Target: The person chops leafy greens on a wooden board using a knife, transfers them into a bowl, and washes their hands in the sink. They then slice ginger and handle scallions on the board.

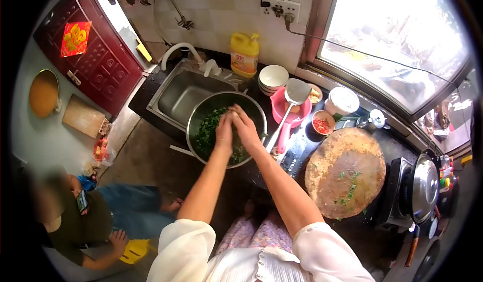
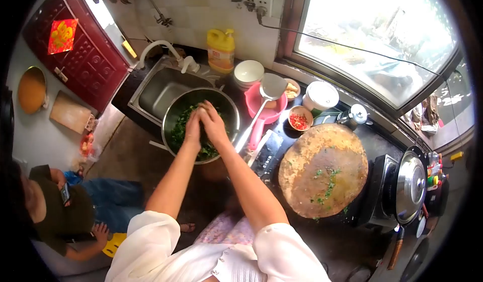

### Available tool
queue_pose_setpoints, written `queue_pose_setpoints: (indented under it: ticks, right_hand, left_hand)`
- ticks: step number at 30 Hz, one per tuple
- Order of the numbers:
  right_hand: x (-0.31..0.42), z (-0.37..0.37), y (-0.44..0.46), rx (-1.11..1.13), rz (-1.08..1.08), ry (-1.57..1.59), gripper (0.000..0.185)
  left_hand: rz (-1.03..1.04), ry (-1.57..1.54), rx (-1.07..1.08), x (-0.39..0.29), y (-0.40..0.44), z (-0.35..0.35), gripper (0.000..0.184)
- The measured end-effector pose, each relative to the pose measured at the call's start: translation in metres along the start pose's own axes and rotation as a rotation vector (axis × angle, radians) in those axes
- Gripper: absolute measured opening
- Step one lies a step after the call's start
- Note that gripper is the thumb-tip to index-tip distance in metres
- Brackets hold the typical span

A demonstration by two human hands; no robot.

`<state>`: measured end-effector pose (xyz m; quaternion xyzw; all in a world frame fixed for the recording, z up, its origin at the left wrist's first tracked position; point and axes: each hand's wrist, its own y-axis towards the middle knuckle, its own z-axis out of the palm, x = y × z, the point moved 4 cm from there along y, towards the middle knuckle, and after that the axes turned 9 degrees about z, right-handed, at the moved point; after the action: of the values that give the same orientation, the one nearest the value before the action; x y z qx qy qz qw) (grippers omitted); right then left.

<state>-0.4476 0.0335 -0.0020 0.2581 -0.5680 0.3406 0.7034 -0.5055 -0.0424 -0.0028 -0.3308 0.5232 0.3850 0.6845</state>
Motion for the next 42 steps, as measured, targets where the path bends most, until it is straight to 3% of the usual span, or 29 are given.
queue_pose_setpoints:
  ticks: [2, 4, 5, 6, 8, 9, 10, 12, 14, 16, 18, 22, 28, 30, 32, 34, 36, 38, 39, 40, 41, 42]
  right_hand:
    - [-0.036, -0.016, 0.012, -0.113, -0.01, 0.332, 0.048]
    - [-0.047, -0.023, 0.015, -0.088, 0.097, 0.714, 0.047]
    - [-0.03, -0.025, 0.01, -0.054, 0.17, 0.739, 0.048]
    - [-0.006, -0.022, 0.003, -0.029, 0.132, 0.787, 0.042]
    - [-0.035, -0.032, 0.016, 0.023, 0.081, 0.347, 0.034]
    - [-0.019, -0.029, -0.005, -0.028, 0.403, 0.305, 0.025]
    - [-0.031, -0.037, -0.008, -0.115, 0.416, 0.479, 0.022]
    - [0.005, -0.048, -0.044, -0.1, 0.345, 0.484, 0.021]
    - [-0.007, -0.066, -0.078, -0.011, 0.433, 0.491, 0.019]
    - [0.003, -0.088, -0.122, -0.091, 0.547, 0.447, 0.019]
    - [-0.005, -0.109, -0.155, -0.199, 0.573, 0.454, 0.019]
    - [-0.03, -0.138, -0.19, -0.269, 0.592, 0.485, 0.023]
    - [-0.032, -0.108, -0.188, -0.252, 0.688, 0.417, 0.019]
    - [-0.035, -0.092, -0.176, -0.176, 0.656, 0.461, 0.02]
    - [-0.028, -0.076, -0.153, -0.076, 0.537, 0.475, 0.021]
    - [0.025, -0.055, -0.132, 0.045, 0.412, 0.483, 0.02]
    - [0.066, -0.033, -0.11, 0.143, 0.246, 0.496, 0.02]
    - [0.098, -0.013, -0.095, 0.211, 0.063, 0.661, 0.019]
    - [0.08, -0.007, -0.074, 0.113, -0.109, 0.436, 0.016]
    - [0.059, -0.006, -0.068, -0.014, -0.391, -0.267, 0.021]
    - [0.038, -0.012, -0.077, -0.113, -0.34, -0.424, 0.026]
    - [0.03, -0.023, -0.086, -0.228, -0.297, -0.582, 0.033]
  left_hand:
    - [-0.136, 0.046, -0.051, 0.038, 0.023, -0.071, 0.038]
    - [-0.322, -0.007, -0.135, 0.01, 0.013, -0.083, 0.037]
    - [-0.223, -0.09, 0.001, 0.027, 0.03, -0.101, 0.037]
    - [-0.19, -0.196, 0.038, 0.002, 0.027, -0.089, 0.034]
    - [0.002, 0.292, 0.147, -0.001, 0.042, -0.079, 0.031]
    - [0.225, 1.061, 0.165, -0.004, 0.041, -0.074, 0.019]
    - [0.486, 1.435, 0.118, -0.009, 0.035, -0.067, 0.021]
    - [0.615, 1.197, 0.089, -0.013, 0.03, -0.04, 0.027]
    - [0.39, 0.809, 0.352, 0.017, 0.028, -0.003, 0.026]
    - [0.333, 0.638, 0.615, 0.039, 0.007, 0.047, 0.024]
    - [0.626, 0.879, 0.768, 0.04, -0.015, 0.081, 0.025]
    - [0.669, 1.004, 0.897, 0.045, -0.028, 0.073, 0.026]
    - [0.696, 0.971, 1.09, 0.018, -0.058, 0.034, 0.023]
    - [0.799, 0.937, 1.081, 0.018, -0.066, 0.022, 0.019]
    - [0.645, 0.831, 1.0, 0.035, -0.052, 0.002, 0.016]
    - [0.421, 0.683, 0.765, 0.007, -0.039, -0.005, 0.012]
    - [0.02, 0.38, 0.605, -0.023, -0.016, -0.02, 0.014]
    - [-0.016, 0.137, 0.464, -0.036, 0.008, -0.041, 0.015]
    - [0.223, 0.761, 0.533, -0.015, 0.03, -0.062, 0.017]
    - [0.462, 1.393, 0.568, 0.007, 0.04, -0.076, 0.019]
    - [0.636, 1.929, 0.489, -0.028, -0.003, -0.052, 0.022]
    - [0.835, 1.771, 0.282, -0.023, 0.004, -0.056, 0.022]
